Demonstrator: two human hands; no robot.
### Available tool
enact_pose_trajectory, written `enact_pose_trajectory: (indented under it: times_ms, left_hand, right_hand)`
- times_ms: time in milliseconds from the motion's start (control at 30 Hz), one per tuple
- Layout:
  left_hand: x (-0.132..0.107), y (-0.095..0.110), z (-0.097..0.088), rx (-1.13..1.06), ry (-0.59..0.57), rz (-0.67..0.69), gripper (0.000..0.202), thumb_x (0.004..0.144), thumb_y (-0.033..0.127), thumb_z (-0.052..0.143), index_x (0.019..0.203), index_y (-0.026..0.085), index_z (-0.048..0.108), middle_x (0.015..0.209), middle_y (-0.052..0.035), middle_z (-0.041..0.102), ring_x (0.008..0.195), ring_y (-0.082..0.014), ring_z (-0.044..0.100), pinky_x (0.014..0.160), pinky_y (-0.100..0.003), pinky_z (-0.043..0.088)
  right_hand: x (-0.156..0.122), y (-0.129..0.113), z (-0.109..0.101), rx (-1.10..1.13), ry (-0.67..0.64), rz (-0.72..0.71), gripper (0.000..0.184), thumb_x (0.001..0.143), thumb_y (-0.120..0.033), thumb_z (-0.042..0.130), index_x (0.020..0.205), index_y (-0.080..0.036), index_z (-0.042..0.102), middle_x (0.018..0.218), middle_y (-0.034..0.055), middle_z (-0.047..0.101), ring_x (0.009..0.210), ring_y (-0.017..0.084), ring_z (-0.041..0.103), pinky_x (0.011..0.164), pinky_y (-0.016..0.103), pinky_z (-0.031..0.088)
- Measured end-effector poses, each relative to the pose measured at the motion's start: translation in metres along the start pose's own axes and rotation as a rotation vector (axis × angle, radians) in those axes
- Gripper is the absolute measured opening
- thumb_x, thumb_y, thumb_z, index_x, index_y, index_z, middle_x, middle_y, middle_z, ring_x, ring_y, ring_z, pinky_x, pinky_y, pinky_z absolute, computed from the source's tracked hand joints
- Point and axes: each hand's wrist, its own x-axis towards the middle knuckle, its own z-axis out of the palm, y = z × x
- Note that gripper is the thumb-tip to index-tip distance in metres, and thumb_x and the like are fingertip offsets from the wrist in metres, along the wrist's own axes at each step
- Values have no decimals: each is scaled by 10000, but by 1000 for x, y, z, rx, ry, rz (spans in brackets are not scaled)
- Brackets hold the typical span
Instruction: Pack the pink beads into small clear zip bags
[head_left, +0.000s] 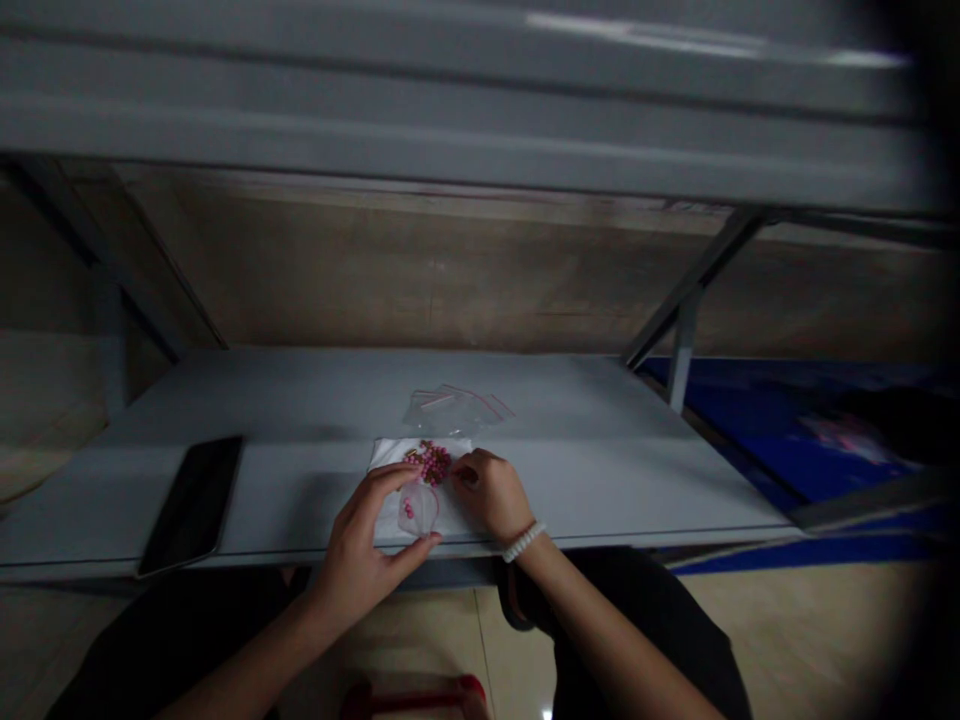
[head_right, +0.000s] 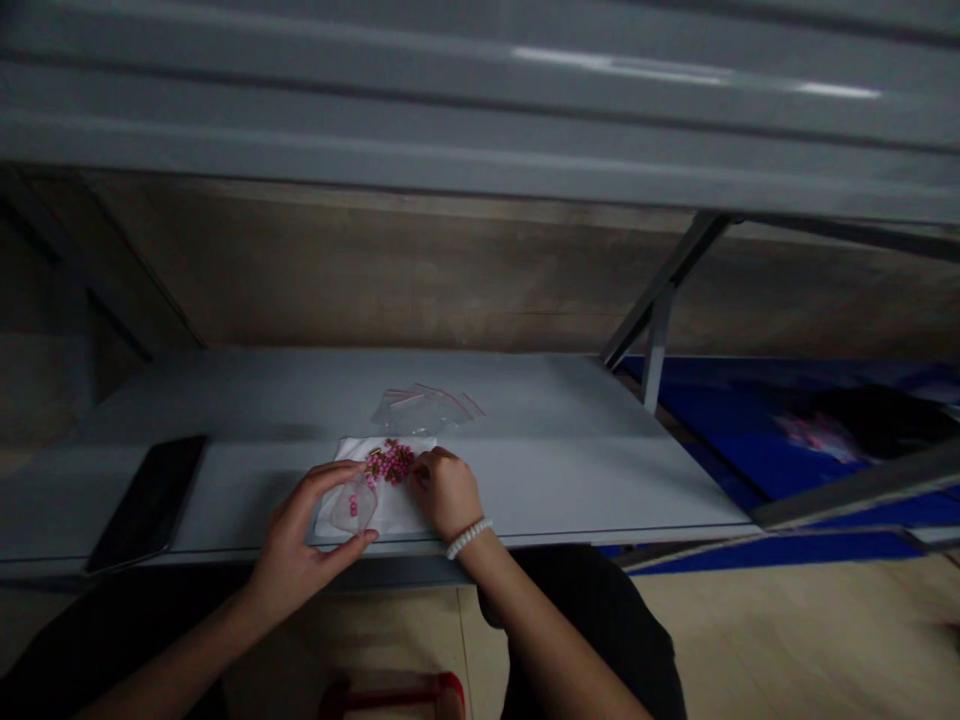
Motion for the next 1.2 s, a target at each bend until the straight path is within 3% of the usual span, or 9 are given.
enact_pose_trajectory:
  times_ms: [200, 433, 533, 667, 833, 967, 1200]
  left_hand:
    - [0, -2, 5, 3, -7, -15, 509, 753, 186, 679, 1216, 233, 474, 1187, -100, 583, 1133, -245, 553, 968, -416, 465]
    - [-4, -6, 11, 4, -35, -29, 540, 739, 149, 664, 1230, 242, 460, 1191, -100, 577, 1133, -250, 552, 965, -433, 469]
    - [-4, -5, 11, 6, -35, -25, 531, 746, 178, 674, 1228, 241, 460, 1185, -105, 582, 1125, -254, 559, 957, -439, 477]
    - [-4, -5, 9, 11, -25, -28, 504, 755, 207, 683, 1214, 235, 478, 1191, -100, 587, 1132, -247, 557, 969, -423, 470]
    - [-4, -5, 7, 19, -7, -18, 494, 761, 198, 680, 1213, 227, 482, 1186, -105, 592, 1130, -246, 559, 968, -416, 467]
    - [-2, -2, 5, 18, 14, 5, 491, 755, 188, 686, 1205, 219, 490, 1168, -108, 598, 1110, -245, 567, 951, -411, 476]
    - [0, 2, 4, 6, 45, 45, 503, 743, 163, 700, 1198, 215, 491, 1156, -104, 601, 1099, -236, 571, 951, -397, 477]
  right_hand:
    - [-11, -35, -32, 458, 124, -224, 60, 807, -195, 640, 828, -189, 697, 716, 24, 646, 668, 146, 573, 617, 257, 452]
    - [-19, -53, -36, 505, 55, -409, 83, 804, -206, 665, 855, -229, 727, 818, 39, 669, 822, 175, 608, 749, 323, 496]
    - [-16, -46, -36, 535, 80, -378, 99, 826, -226, 648, 881, -222, 730, 821, 46, 671, 781, 165, 605, 711, 306, 499]
    - [-6, -23, -31, 448, 154, -224, 90, 827, -220, 635, 839, -188, 719, 715, 36, 648, 634, 141, 551, 592, 261, 459]
    - [2, 4, -8, 155, -6, -123, 147, 748, -60, 628, 800, -167, 715, 755, 43, 667, 658, 141, 580, 635, 249, 452]
    - [2, 9, 7, 13, -19, -80, 138, 751, -70, 616, 783, -167, 709, 766, 49, 657, 663, 143, 579, 640, 243, 441]
    - [6, 9, 11, -71, -27, -81, 121, 781, -105, 606, 768, -173, 706, 744, 43, 643, 652, 137, 580, 625, 227, 424]
